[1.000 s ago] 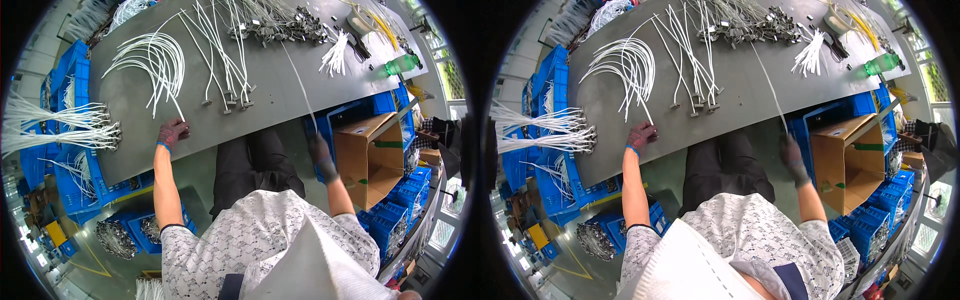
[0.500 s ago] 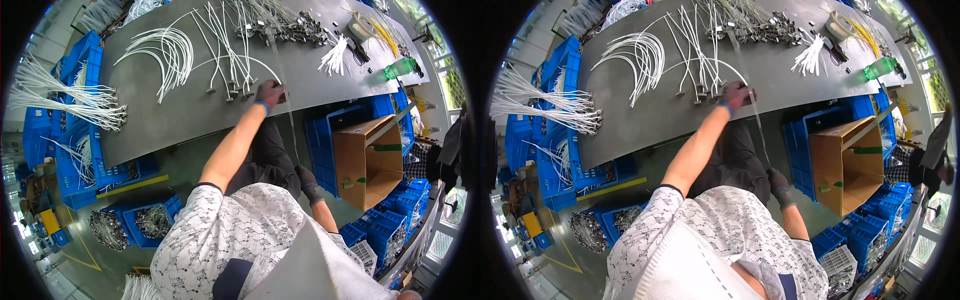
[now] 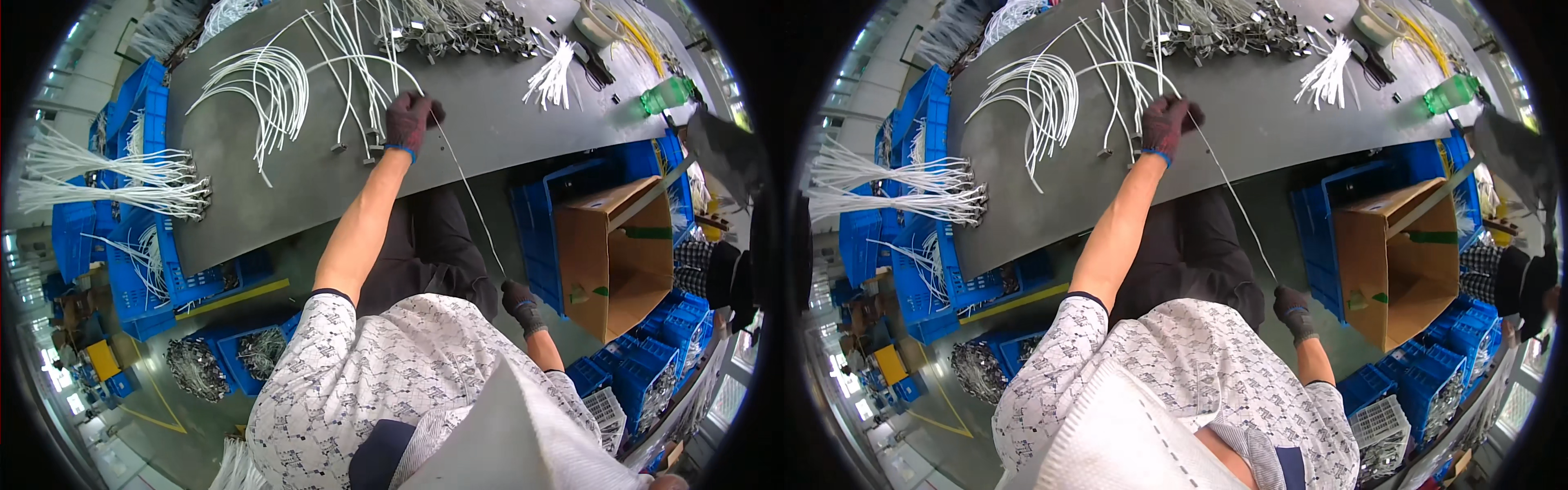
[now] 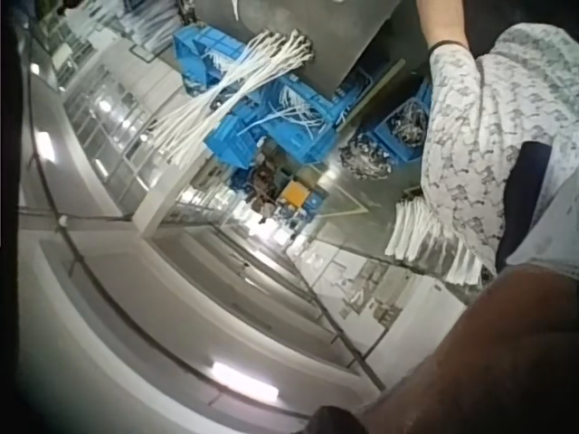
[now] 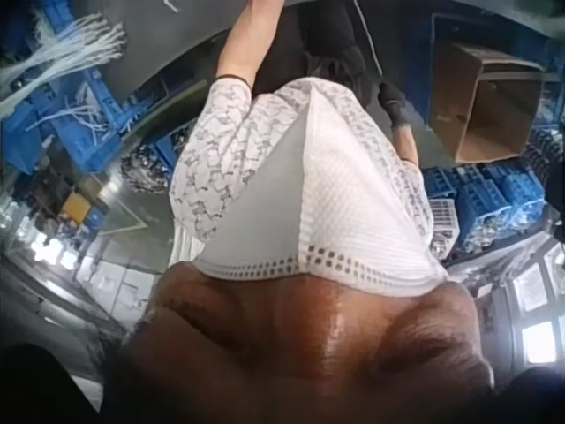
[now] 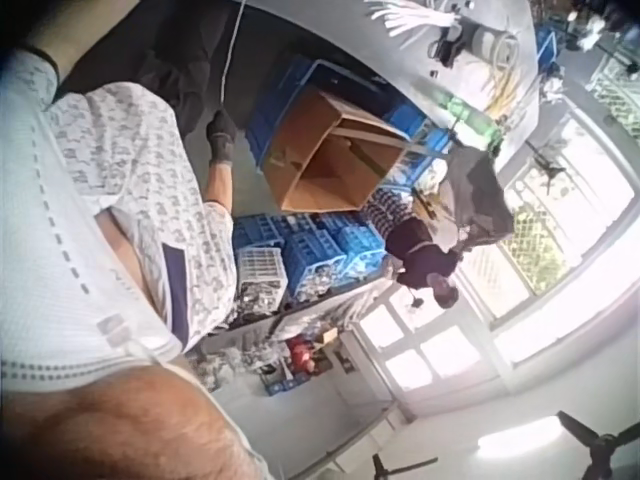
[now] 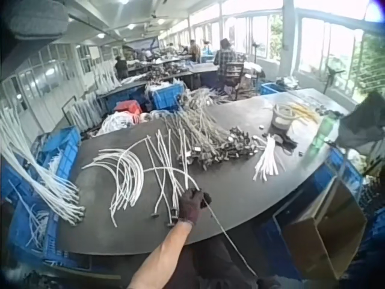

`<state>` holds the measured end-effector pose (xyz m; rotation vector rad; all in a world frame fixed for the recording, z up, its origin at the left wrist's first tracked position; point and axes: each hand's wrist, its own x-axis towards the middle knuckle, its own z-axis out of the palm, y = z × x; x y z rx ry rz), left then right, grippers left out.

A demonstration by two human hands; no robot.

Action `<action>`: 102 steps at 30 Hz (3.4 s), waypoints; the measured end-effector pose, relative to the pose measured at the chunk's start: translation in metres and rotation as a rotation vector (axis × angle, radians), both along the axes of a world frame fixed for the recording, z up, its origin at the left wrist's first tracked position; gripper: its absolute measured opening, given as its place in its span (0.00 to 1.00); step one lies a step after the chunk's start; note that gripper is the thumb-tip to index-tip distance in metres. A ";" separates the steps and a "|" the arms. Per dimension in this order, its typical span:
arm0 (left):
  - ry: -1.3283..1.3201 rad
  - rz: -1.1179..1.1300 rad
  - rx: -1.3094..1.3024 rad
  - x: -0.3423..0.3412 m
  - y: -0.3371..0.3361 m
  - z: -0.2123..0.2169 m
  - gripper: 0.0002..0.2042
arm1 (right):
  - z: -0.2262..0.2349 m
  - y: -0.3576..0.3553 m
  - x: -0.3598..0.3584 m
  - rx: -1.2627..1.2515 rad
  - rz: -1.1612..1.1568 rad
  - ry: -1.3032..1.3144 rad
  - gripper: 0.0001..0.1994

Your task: The person is manually bundling multiple white wires by threading them through metal clips on a workbench.

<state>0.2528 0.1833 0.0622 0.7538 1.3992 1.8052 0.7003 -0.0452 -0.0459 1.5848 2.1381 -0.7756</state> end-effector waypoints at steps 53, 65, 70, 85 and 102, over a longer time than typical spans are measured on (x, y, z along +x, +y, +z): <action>1.168 0.152 -1.354 -0.277 -0.149 -0.041 0.18 | 0.069 0.512 -0.303 0.770 -0.043 0.451 0.26; 1.066 0.283 -1.318 -0.314 -0.161 -0.052 0.16 | 0.013 0.517 -0.246 0.377 -0.025 0.123 0.17; 1.059 0.184 -1.307 -0.327 -0.177 -0.060 0.17 | 0.038 0.396 -0.234 -0.113 -0.427 1.389 0.16; -0.403 -0.343 -0.439 -0.159 -0.230 0.031 0.11 | -0.039 0.000 0.035 -0.373 0.504 -0.098 0.12; -0.368 0.179 0.184 0.026 0.015 0.044 0.06 | 0.008 -0.006 -0.015 0.114 0.000 0.104 0.11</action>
